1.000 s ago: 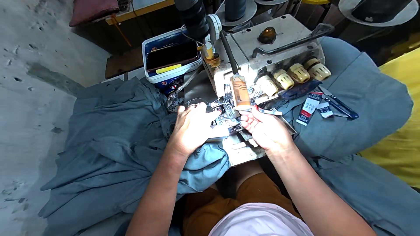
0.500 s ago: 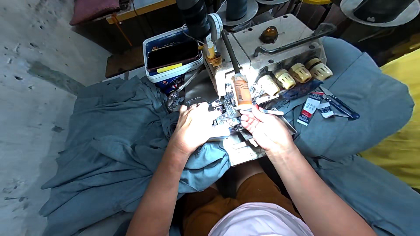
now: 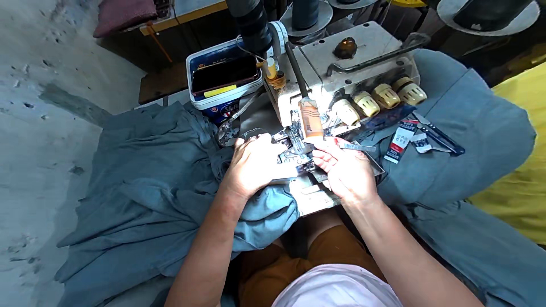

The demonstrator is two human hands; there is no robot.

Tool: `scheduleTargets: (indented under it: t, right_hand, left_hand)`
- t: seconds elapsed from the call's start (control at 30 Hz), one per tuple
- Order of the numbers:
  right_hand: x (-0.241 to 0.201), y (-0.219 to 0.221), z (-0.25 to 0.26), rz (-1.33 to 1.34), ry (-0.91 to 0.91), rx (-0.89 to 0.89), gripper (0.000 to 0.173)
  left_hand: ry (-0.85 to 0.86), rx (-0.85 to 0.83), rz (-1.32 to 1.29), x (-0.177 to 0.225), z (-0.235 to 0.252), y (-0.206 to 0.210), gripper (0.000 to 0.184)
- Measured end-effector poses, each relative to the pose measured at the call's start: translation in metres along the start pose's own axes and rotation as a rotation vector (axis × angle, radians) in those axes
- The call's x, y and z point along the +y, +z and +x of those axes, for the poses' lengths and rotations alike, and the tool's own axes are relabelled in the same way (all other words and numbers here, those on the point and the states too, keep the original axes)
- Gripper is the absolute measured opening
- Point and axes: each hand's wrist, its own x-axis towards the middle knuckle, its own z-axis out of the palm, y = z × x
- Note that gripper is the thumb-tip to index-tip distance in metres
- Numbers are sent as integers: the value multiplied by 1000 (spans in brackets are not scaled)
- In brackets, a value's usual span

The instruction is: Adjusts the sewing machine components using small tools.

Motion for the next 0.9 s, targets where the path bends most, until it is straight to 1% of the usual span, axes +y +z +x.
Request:
scheduleTargets:
  t: [0.07, 0.13, 0.23, 0.33, 0.37, 0.43, 0.57, 0.63, 0.77, 0.9]
  right_hand:
    - [3, -3, 0, -23, -69, -9, 10]
    - [5, -6, 0, -30, -137, -32, 11]
    - [6, -9, -1, -74, -250, -65, 12]
    - [8, -13, 0, -151, -371, -101, 12]
    - [8, -14, 0, -159, -383, -109, 12]
    - [6, -11, -1, -130, -320, -95, 11]
    - [-2, -2, -2, -38, -71, -20, 12]
    - [-4, 0, -1, -16, -9, -4, 14]
    - [-4, 1, 0, -26, 8, -5, 15]
    - [-5, 3, 1, -27, 43, -11, 14]
  left_hand:
    - [7, 9, -20, -3, -1, 2, 29]
    - [1, 28, -47, -5, -3, 4, 32]
    - [-7, 87, -58, -6, -5, 7, 30]
    - [-33, 49, -38, -7, -5, 3, 32]
    - [-40, 43, -45, -7, -6, 2, 33]
    - [-43, 44, -52, -6, -6, 3, 34]
    - [-41, 22, -69, -5, -4, 4, 28]
    - [-14, 33, -74, -6, -4, 6, 32]
    - [59, 115, -81, -10, -4, 14, 29]
    - [50, 101, -88, -11, -2, 14, 27]
